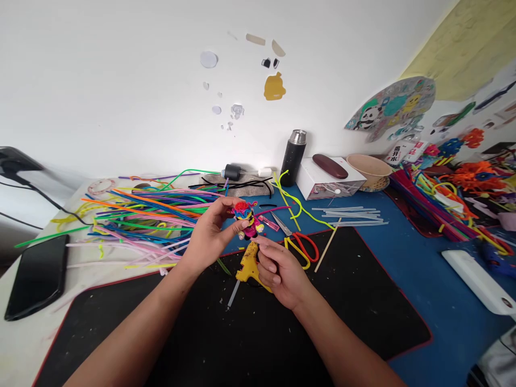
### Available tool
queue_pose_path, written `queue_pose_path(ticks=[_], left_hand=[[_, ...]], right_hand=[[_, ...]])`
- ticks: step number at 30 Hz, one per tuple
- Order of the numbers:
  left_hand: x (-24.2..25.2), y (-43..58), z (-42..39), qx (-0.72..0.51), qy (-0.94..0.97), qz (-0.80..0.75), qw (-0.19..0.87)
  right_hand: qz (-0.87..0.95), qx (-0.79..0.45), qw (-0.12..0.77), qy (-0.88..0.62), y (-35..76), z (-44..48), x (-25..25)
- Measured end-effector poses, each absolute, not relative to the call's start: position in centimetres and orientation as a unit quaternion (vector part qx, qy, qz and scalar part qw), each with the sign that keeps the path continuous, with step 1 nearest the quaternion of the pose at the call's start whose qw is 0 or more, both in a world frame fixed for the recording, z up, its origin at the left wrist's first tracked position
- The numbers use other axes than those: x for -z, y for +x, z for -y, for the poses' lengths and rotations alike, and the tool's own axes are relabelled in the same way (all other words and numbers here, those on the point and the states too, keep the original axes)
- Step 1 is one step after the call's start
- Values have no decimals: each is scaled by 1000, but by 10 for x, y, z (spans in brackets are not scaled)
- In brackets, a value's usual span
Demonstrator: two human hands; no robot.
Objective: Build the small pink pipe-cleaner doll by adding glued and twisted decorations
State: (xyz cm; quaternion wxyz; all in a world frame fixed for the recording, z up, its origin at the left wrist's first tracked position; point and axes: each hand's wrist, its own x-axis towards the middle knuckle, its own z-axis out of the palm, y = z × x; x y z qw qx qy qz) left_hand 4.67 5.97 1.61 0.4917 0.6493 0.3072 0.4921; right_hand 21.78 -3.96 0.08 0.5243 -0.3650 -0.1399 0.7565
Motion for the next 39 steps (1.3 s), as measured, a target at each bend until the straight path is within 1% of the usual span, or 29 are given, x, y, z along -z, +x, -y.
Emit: queue_pose_path(ticks=[5, 10, 21, 32, 39], left_hand=[[-24, 45, -60, -507, 616, -318, 512], [-31, 43, -60, -520, 608, -328, 503], [-32, 43, -58, -515, 616, -324, 500], [-30, 44, -58, -500, 623, -309, 515], [-32, 45, -58, -506, 609, -329, 515]], right_hand=[[145, -756, 525, -362, 219, 40, 2], [155, -764, 521, -348, 216, 40, 2], [158, -766, 523, -340, 210, 38, -1], [169, -750, 527, -363, 209, 39, 4], [171, -746, 527, -370, 210, 38, 4]])
